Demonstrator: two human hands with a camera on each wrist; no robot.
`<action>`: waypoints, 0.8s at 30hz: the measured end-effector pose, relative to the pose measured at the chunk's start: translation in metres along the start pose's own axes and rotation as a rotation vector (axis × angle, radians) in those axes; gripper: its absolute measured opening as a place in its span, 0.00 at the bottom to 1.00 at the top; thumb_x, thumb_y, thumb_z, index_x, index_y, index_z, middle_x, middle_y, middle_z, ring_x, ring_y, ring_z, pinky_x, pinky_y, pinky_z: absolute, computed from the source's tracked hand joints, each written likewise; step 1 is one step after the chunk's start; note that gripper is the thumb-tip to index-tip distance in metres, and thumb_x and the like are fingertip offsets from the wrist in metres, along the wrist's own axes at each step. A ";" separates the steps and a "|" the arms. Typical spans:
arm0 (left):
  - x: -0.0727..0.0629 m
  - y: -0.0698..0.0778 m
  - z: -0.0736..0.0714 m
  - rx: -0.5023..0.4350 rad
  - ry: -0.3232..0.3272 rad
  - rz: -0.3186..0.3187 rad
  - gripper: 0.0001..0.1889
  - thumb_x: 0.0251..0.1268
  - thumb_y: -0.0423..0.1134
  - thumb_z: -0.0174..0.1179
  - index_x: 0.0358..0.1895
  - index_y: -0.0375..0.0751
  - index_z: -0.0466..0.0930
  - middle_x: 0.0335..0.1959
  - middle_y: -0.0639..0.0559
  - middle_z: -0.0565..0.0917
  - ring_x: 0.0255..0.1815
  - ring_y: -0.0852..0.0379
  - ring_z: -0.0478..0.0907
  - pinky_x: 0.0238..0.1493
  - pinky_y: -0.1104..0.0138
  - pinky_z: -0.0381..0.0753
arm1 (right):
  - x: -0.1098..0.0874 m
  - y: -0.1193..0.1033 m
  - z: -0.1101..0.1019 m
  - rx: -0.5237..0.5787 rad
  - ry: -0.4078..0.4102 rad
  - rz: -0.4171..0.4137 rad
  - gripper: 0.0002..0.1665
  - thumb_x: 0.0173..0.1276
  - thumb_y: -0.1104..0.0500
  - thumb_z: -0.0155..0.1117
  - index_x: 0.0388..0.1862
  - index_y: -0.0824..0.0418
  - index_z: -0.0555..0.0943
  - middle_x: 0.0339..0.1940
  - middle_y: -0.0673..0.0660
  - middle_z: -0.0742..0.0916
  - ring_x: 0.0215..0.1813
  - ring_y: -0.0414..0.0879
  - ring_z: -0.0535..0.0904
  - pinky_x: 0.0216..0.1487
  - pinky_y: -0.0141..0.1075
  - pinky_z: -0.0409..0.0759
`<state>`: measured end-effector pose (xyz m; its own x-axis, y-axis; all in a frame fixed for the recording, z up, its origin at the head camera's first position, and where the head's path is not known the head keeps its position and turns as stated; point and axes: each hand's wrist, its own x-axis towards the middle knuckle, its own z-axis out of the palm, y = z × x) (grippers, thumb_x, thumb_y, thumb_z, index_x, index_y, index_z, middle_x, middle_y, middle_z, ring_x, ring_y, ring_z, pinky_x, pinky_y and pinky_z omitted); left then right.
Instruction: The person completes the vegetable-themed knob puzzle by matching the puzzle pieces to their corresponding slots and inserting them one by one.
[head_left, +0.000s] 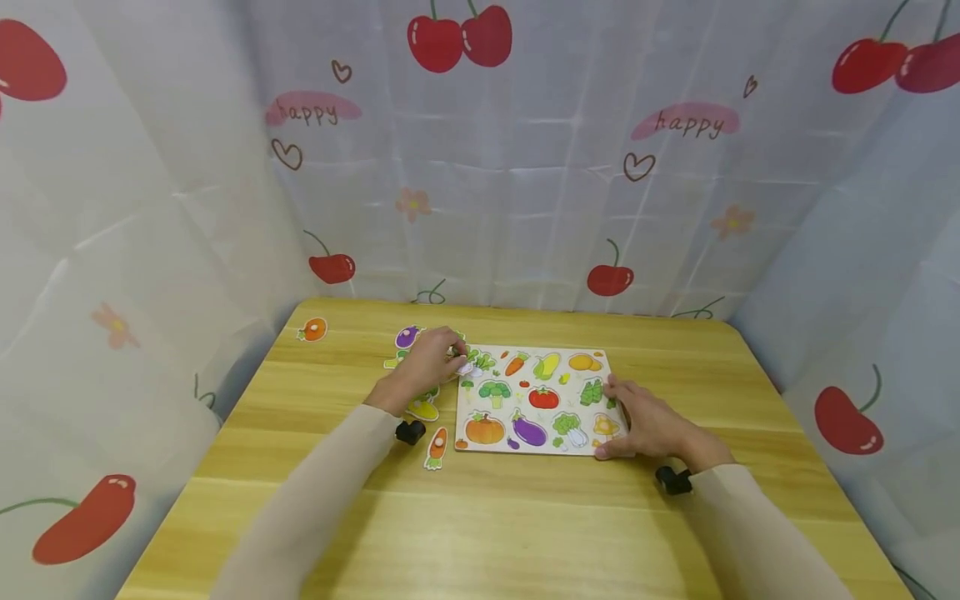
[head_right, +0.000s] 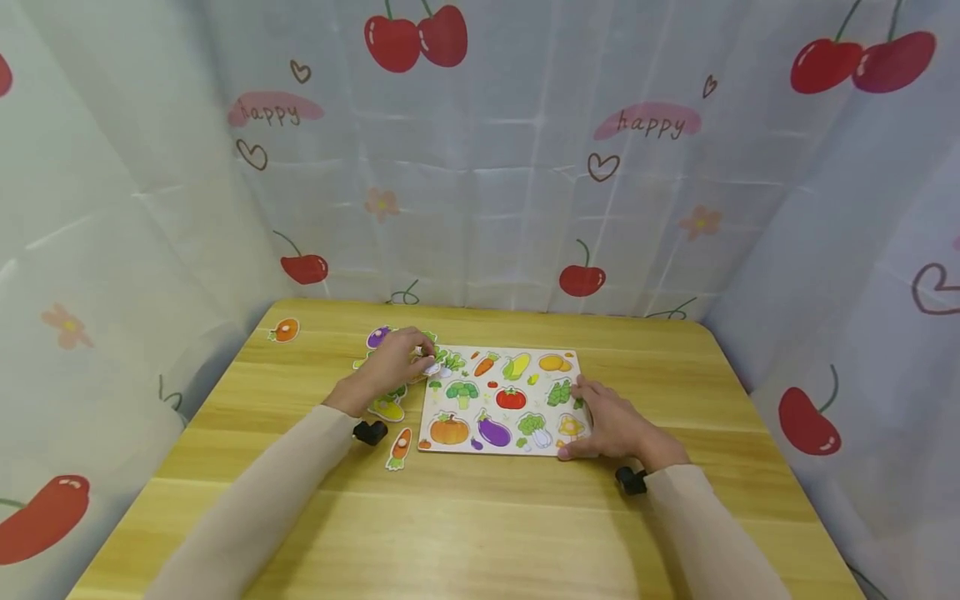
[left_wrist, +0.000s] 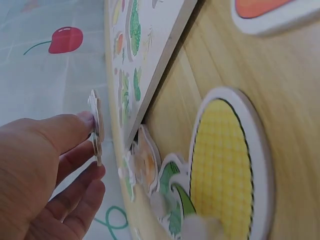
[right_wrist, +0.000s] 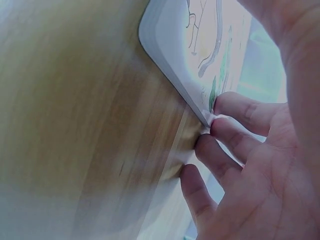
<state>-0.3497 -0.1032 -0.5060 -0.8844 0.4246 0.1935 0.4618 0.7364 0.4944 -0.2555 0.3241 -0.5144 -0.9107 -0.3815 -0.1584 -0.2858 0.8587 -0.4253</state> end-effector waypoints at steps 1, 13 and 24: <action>0.002 0.000 0.003 0.001 -0.003 -0.002 0.03 0.85 0.34 0.71 0.50 0.39 0.93 0.58 0.41 0.92 0.57 0.45 0.88 0.62 0.52 0.91 | 0.000 0.000 0.000 0.001 0.000 -0.001 0.77 0.59 0.30 0.93 0.91 0.72 0.67 0.96 0.76 0.62 0.92 0.80 0.64 0.88 0.77 0.68; 0.019 0.007 0.020 0.033 -0.101 -0.040 0.05 0.87 0.35 0.70 0.53 0.39 0.92 0.56 0.45 0.91 0.50 0.51 0.83 0.62 0.56 0.89 | -0.003 -0.004 0.001 0.001 0.001 0.001 0.77 0.59 0.30 0.93 0.91 0.72 0.67 0.96 0.76 0.63 0.92 0.79 0.64 0.89 0.76 0.67; 0.026 0.010 0.023 0.060 -0.117 -0.005 0.03 0.87 0.34 0.70 0.51 0.39 0.91 0.54 0.45 0.92 0.53 0.50 0.86 0.64 0.55 0.90 | 0.000 -0.005 -0.001 -0.001 -0.001 0.009 0.76 0.59 0.30 0.93 0.91 0.72 0.68 0.96 0.75 0.63 0.92 0.78 0.65 0.89 0.75 0.67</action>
<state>-0.3668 -0.0725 -0.5150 -0.8744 0.4770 0.0890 0.4637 0.7672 0.4433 -0.2543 0.3202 -0.5120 -0.9127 -0.3747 -0.1632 -0.2785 0.8625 -0.4226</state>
